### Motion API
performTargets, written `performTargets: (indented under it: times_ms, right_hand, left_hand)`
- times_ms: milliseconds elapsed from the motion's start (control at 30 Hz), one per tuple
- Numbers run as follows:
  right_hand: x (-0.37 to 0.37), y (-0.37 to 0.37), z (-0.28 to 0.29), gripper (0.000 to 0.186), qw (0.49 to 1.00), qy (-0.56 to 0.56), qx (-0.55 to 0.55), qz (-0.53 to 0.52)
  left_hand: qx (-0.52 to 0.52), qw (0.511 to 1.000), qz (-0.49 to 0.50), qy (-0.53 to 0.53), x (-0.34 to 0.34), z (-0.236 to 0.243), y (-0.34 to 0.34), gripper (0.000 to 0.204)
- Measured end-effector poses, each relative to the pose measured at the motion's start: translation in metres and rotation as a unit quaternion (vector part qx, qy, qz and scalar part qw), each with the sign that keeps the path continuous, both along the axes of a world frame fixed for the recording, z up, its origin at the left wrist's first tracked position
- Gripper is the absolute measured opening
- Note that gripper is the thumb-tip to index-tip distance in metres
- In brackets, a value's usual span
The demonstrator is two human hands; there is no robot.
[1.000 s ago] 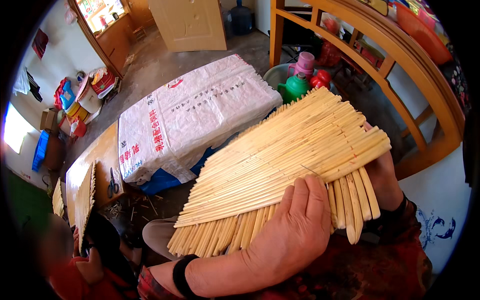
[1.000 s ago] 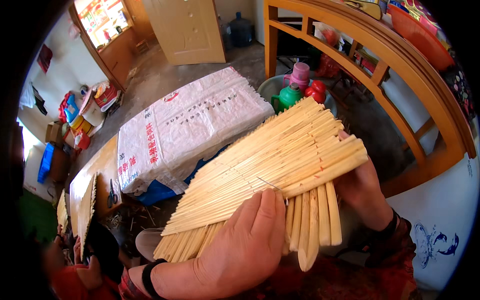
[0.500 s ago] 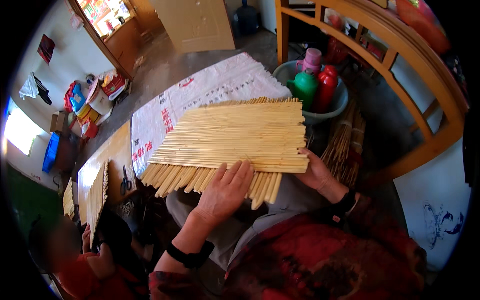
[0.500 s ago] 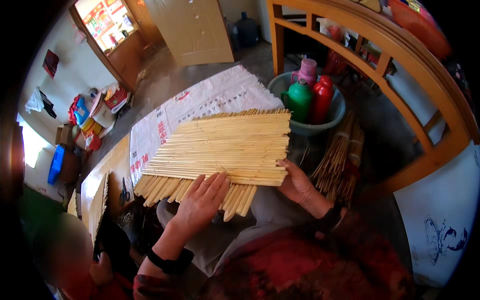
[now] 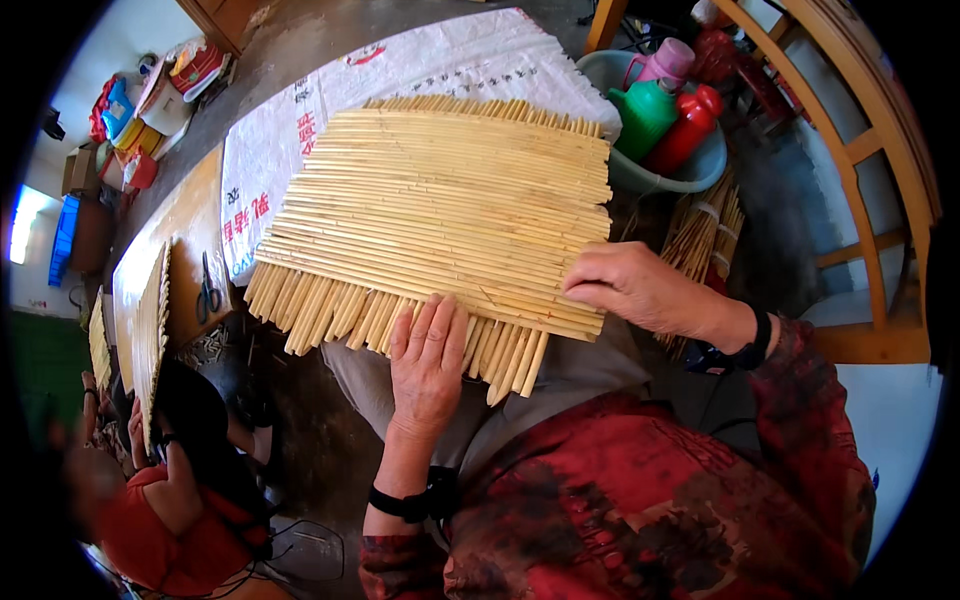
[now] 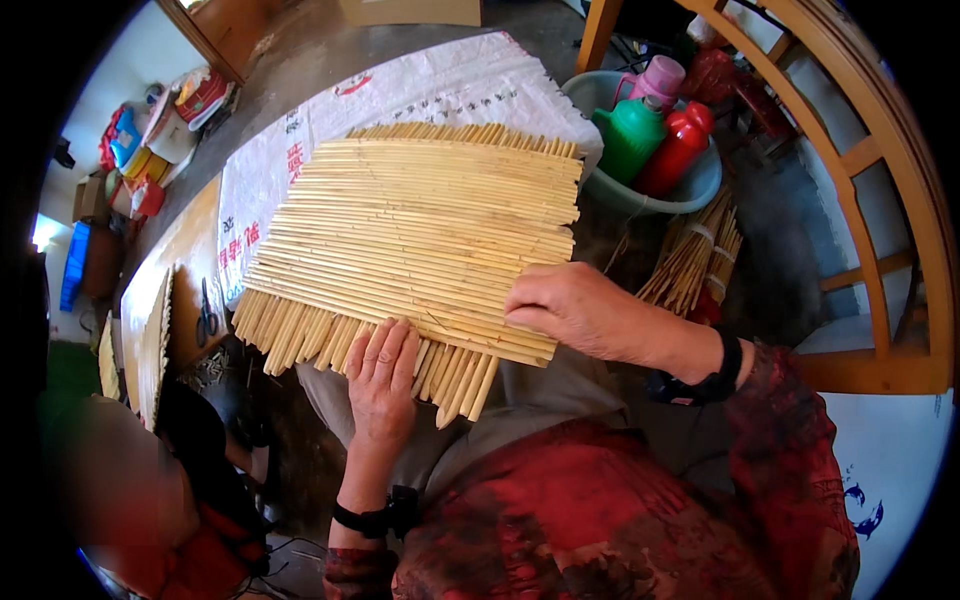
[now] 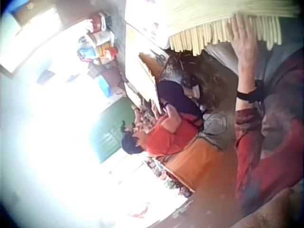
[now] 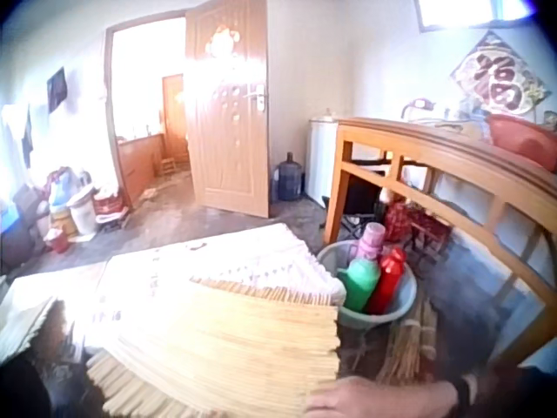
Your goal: The person weaves thin bamboo strips together using a red string and needle, repeatedly threading the string through pre-drilled holes to bind the strips into a flat mat. The person adjusts the alignment of the strips and pulls the string tight to secure the weave.
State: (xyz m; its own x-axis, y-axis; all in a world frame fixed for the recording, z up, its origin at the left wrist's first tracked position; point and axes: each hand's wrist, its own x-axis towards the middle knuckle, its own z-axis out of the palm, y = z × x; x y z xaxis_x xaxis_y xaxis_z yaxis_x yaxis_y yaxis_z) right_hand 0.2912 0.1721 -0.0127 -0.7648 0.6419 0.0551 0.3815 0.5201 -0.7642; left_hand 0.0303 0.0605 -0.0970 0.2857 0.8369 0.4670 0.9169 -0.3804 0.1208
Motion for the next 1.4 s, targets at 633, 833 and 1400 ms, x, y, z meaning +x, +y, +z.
performTargets:
  times_ms: [633, 833, 1400]
  right_hand:
    - [-0.077, 0.016, -0.052, 0.017, 0.989, -0.054, 0.127, 0.056]
    - [-0.082, 0.015, -0.066, 0.018, 0.990, 0.051, 0.122, 0.039]
    - [-0.085, 0.011, -0.065, 0.017, 0.984, 0.040, 0.166, 0.044]
  left_hand:
    - [-0.074, 0.997, 0.001, 0.034, 0.009, 0.009, 0.003, 0.042]
    - [-0.011, 1.000, 0.014, 0.009, 0.008, -0.003, 0.005, 0.038]
    - [-0.006, 1.000, 0.015, -0.009, 0.003, -0.012, 0.002, 0.037]
